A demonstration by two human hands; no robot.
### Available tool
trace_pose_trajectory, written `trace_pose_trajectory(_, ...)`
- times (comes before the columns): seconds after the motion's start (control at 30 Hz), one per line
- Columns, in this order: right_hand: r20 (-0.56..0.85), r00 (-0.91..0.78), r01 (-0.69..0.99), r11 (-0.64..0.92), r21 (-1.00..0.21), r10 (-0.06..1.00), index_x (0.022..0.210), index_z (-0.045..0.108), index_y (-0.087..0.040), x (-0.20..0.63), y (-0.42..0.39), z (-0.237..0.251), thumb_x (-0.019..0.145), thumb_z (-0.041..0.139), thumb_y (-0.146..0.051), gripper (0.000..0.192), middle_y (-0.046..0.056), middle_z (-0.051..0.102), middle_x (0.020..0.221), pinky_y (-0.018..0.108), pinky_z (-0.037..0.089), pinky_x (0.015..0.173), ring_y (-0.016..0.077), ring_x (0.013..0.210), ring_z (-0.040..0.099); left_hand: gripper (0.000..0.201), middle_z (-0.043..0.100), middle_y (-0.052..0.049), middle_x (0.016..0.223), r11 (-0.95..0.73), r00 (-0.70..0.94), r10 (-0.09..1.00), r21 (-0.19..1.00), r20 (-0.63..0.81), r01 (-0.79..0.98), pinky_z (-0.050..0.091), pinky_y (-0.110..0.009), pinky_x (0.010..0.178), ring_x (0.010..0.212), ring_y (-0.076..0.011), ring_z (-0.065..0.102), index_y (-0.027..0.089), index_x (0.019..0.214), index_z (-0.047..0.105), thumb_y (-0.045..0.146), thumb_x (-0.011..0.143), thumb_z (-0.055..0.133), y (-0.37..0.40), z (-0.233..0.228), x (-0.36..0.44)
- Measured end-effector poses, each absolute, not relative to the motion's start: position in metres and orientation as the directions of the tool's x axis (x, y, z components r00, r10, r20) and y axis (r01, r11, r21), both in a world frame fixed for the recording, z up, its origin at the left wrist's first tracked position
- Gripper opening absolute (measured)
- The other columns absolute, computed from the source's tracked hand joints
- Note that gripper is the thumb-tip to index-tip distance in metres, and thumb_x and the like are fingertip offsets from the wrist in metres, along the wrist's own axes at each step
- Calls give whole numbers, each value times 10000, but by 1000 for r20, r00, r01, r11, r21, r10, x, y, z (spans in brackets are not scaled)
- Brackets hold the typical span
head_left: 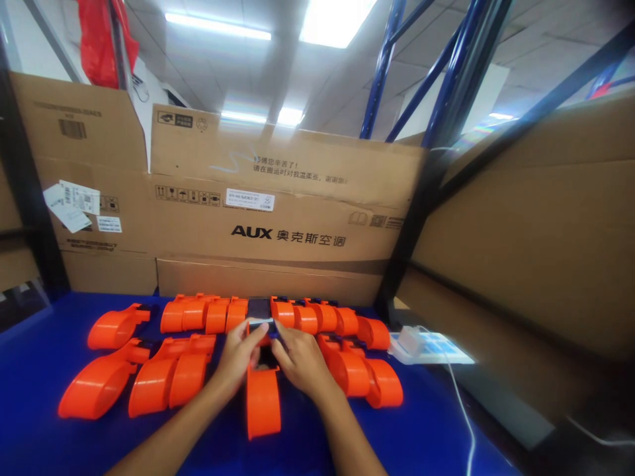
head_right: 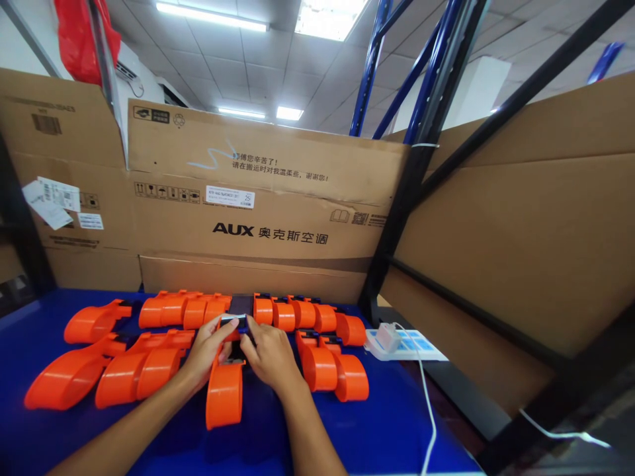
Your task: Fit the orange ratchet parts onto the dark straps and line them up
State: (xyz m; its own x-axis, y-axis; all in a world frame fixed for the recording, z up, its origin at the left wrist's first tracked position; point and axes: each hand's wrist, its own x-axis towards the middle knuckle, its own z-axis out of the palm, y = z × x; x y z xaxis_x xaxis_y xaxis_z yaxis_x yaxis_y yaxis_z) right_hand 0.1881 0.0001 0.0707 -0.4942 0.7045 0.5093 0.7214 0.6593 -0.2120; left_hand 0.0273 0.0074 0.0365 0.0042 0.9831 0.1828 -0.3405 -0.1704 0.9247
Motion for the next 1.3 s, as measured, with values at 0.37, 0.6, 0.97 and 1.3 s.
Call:
trace_pose_trajectory(0.37,557,-495,741,659,-129,667,1379,531,-156,187,2,65,929,481,-218,456,127,719,1100,298,508,778,213,874,668,422,577,44,579,-86,-69,996,860,60,-503,330,-184,368,357,-43,405,144,880,672,495,683,799,13,33,27)
trace_pose_trajectory(0.6,503,-463,817,572,-77,729,1260,605,-129,179,0,63,842,537,-153,424,129,728,987,285,505,736,224,846,661,393,560,53,567,-36,8,999,882,45,-470,306,-171,376,375,-40,404,152,867,673,468,685,821,9,38,28)
trace_pose_trajectory(0.97,480,-474,810,580,-92,738,1271,558,-105,176,-6,61,813,518,-77,461,138,699,948,316,522,783,246,870,652,406,462,86,473,17,42,999,872,4,-490,293,-171,378,366,-42,376,153,808,653,457,634,859,8,43,26)
trace_pose_trajectory(1.3,605,-486,712,687,-144,630,1323,569,-188,187,3,67,955,503,-267,382,117,714,1111,328,527,807,228,915,664,423,530,72,506,-95,-47,995,895,83,-436,296,-175,360,331,-37,372,160,862,659,501,661,808,15,40,20)
